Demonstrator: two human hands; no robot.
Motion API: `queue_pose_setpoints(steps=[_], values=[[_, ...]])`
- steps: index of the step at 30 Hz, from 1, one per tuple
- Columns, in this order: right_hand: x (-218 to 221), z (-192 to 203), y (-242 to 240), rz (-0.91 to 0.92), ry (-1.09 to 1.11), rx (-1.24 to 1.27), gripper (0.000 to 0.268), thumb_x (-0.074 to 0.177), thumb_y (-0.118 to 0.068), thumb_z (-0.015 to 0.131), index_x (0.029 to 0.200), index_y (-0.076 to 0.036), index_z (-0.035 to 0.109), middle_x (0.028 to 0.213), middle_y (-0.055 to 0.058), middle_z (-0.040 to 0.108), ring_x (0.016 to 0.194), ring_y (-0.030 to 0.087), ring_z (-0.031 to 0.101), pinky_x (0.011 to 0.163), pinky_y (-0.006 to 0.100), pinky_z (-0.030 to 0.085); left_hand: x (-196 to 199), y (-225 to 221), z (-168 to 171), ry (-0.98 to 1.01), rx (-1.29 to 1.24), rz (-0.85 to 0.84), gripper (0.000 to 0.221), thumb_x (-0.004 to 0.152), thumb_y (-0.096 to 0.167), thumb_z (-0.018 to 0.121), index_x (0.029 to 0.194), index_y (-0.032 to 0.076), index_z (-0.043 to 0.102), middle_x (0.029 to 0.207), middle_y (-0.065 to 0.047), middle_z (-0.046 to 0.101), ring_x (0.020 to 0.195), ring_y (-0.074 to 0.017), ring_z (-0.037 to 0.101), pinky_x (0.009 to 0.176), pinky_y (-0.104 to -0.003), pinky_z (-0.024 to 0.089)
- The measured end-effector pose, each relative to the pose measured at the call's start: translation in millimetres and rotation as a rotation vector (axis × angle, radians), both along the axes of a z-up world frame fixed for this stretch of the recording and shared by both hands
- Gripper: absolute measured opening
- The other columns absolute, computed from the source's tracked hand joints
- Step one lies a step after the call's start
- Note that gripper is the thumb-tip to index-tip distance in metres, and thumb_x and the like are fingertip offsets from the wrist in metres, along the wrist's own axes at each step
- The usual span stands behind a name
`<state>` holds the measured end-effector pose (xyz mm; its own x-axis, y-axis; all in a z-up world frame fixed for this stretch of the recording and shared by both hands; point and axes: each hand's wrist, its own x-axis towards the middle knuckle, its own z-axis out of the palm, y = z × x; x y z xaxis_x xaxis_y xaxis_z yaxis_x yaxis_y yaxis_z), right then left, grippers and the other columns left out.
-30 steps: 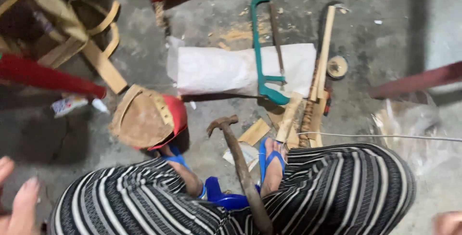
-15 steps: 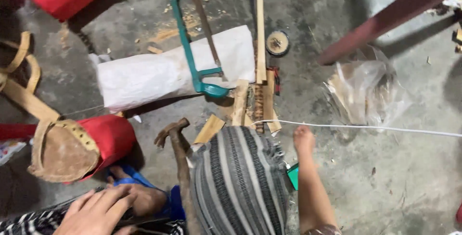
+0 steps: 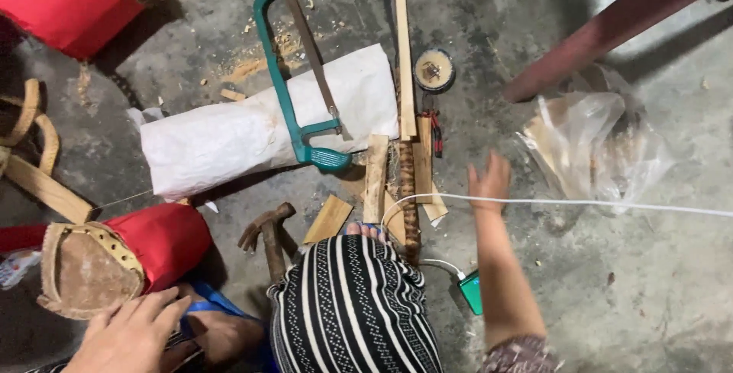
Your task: Repairing or assembling the base of a percussion instrument by stretching a skin over a wooden frame and securing it with nails and wooden strips.
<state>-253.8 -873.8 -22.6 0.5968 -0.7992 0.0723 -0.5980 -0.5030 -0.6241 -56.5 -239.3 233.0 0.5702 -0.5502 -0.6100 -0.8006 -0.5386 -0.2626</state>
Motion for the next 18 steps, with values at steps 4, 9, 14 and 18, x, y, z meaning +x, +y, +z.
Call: queue_pose_setpoints(steps=[4,9,14,18], values=[[106,87,6,0.449,0.229,-0.382,0.08,0.076,-0.01,0.077,0.151,-0.024,0.052,0.151,0.022,0.049,0.13,0.04,0.055,0.104,0.046,0.047,13,-62,25,0.152,-0.222,-0.101,0.067,0.075,0.042,0.062,0.138,0.028,0.047,0.143,0.001,0.049,0.133,-0.0207,0.049,0.11,-0.054,0.038],[175,68,1,0.851,0.289,-0.572,0.059,0.082,-0.003,0.06,0.133,-0.033,0.056,0.153,0.007,0.044,0.127,0.028,0.052,0.095,0.044,0.046,20,-143,54,0.182,-0.405,-0.175,0.056,0.073,0.038,0.073,0.122,0.015,0.059,0.13,-0.007,0.056,0.117,-0.0286,0.055,0.107,-0.057,0.036],[214,195,31,0.276,0.26,0.533,0.063,0.09,-0.059,0.047,0.145,-0.032,0.057,0.156,-0.008,0.052,0.137,0.018,0.052,0.11,0.036,0.037,41,-178,67,0.13,-0.535,-0.14,0.065,0.074,0.043,0.075,0.13,0.011,0.059,0.136,-0.008,0.056,0.121,-0.0307,0.055,0.104,-0.057,0.038],[196,224,19,0.466,-0.589,0.131,0.031,0.104,-0.006,0.044,0.131,-0.004,0.058,0.133,0.014,0.064,0.118,0.026,0.064,0.101,0.035,0.051,55,-210,61,0.198,-0.596,-0.003,0.076,0.074,0.041,0.08,0.137,0.008,0.052,0.144,-0.016,0.047,0.134,-0.0375,0.043,0.111,-0.061,0.03]])
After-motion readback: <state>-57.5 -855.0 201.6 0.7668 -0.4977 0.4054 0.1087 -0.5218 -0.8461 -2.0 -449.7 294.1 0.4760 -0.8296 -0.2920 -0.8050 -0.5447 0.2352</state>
